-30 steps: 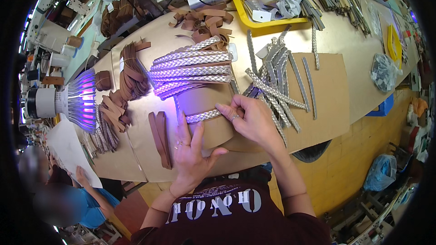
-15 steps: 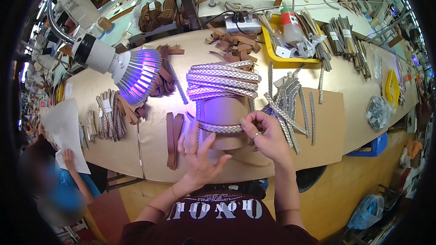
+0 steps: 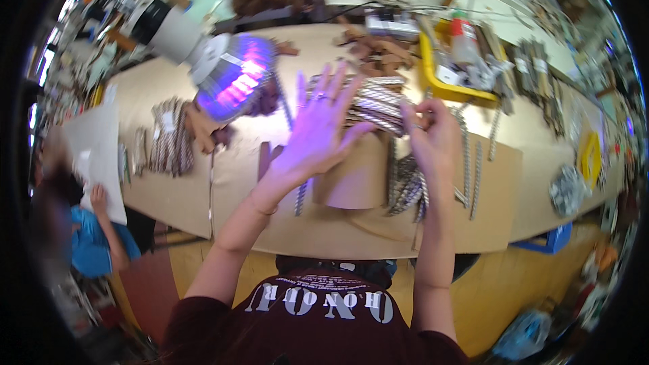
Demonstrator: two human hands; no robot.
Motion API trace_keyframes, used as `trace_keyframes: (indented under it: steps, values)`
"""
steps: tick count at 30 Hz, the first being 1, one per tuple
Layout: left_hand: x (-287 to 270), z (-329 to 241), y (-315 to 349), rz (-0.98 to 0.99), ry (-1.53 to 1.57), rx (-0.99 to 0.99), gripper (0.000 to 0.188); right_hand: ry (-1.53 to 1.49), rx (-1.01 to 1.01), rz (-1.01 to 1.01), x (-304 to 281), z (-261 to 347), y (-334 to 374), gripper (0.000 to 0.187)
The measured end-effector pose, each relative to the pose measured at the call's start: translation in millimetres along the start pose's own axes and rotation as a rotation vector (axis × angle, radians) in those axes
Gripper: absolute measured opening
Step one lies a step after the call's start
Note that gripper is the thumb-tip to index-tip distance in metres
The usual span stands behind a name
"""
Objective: The person repeatedly picks up braided cords and wraps them around a cylindrical cardboard form on a workbench. The person handles the cords one at a time, aligning and pressing them into place under a purple UV lamp. Other workers are visible in the background at adjacent stations.
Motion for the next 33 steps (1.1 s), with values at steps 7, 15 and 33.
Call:
trace_keyframes:
  steps: [7,15,33]
  values:
    - [-27,36,26,-0.047,0.263,-0.121,0.056,-0.110,-0.113,-0.235,-11,35,23,0.018]
    - [-47,161,118,-0.093,0.133,-0.784,0.037,-0.122,-0.388,0.154,14,126,80,0.010]
    - [-101,193,209,-0.298,1.521,-0.878,0.017,0.135,-0.733,0.737,188,134,164,0.038]
Point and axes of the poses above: each hand's wrist, its own y-axis away from the middle knuckle, its own x-axis out of the palm, z = x × y, the point moved 8 cm from there along -y, towards the middle knuckle, and after that the axes turned 13 degrees about -x, right-handed, at the moved point
